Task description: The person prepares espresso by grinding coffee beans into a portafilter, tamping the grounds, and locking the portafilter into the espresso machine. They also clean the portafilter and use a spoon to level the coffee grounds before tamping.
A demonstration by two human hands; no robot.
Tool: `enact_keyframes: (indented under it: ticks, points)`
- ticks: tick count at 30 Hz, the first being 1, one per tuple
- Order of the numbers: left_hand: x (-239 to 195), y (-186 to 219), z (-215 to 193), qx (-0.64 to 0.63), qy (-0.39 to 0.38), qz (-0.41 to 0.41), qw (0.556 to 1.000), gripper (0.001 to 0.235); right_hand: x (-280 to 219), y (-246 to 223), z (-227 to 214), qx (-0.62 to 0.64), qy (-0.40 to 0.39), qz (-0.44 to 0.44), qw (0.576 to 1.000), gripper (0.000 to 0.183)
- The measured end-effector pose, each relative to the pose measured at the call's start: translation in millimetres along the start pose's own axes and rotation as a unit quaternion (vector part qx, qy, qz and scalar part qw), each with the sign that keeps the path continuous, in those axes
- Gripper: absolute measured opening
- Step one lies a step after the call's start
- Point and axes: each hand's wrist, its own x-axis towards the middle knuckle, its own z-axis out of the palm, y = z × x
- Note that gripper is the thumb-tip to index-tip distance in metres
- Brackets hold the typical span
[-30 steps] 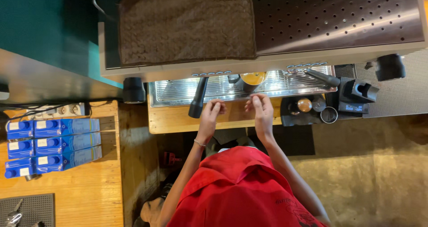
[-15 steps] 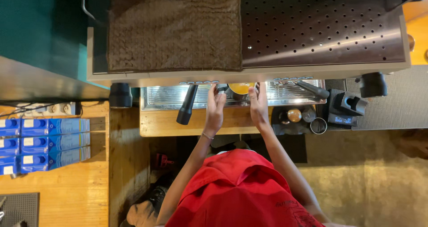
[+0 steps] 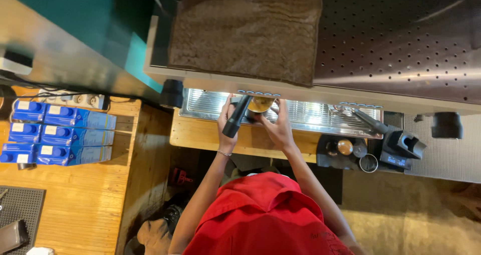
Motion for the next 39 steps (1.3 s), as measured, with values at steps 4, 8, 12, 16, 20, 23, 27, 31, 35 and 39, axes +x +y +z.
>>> enact_keyframes:
  ticks: [4,8,12,16,20,23,27,31,35,39]
  points:
    - [9.2,43.9,-12.1,0.014,0.013,-0.044,0.999,0.035,2.2,-14.1,17.3,-0.014,-0.003,0.002,1.0,0.083]
    - [20.8,27.8,-25.5,0.03,-0.004,-0.05,0.998,0.035,4.9,-22.6,27.1,-0.042,0.014,-0.016,0.999,0.078]
    - [27.4,34.8,-32.0,0.037,-0.031,-0.04,0.998,0.035,6.6,-7.4,28.5,-0.039,0.022,-0.013,0.999,0.08]
    - [25.2,65.8,-32.7,0.075,-0.047,-0.034,0.995,0.041,1.6,-22.5,28.7,-0.032,0.024,-0.012,0.999,0.08]
    - [23.0,94.3,-32.7,0.113,-0.035,0.029,0.993,0.03,-7.4,-40.4,26.7,-0.022,0.038,-0.011,0.999,0.082]
    - [16.0,113.1,-34.7,0.174,-0.04,0.076,0.981,0.022,-17.4,-55.7,25.0,-0.021,0.049,-0.006,0.999,0.082]
    - [13.0,138.2,-31.0,0.223,-0.049,0.175,0.958,0.022,-25.8,-66.1,23.0,-0.017,0.05,0.004,0.999,0.084]
    - [8.8,163.7,-20.2,0.289,-0.045,0.224,0.93,0.033,-31.1,-81.1,24.4,-0.022,0.047,0.002,0.999,0.079]
    - [9.5,176.0,-9.3,0.328,-0.074,0.243,0.91,0.038,-32.7,-76.3,24.3,-0.018,0.046,0.014,0.999,0.076]
    - [11.3,184.0,0.1,0.342,-0.067,0.26,0.9,0.038,-34.6,-72.1,22.9,-0.023,0.055,0.017,0.998,0.075]
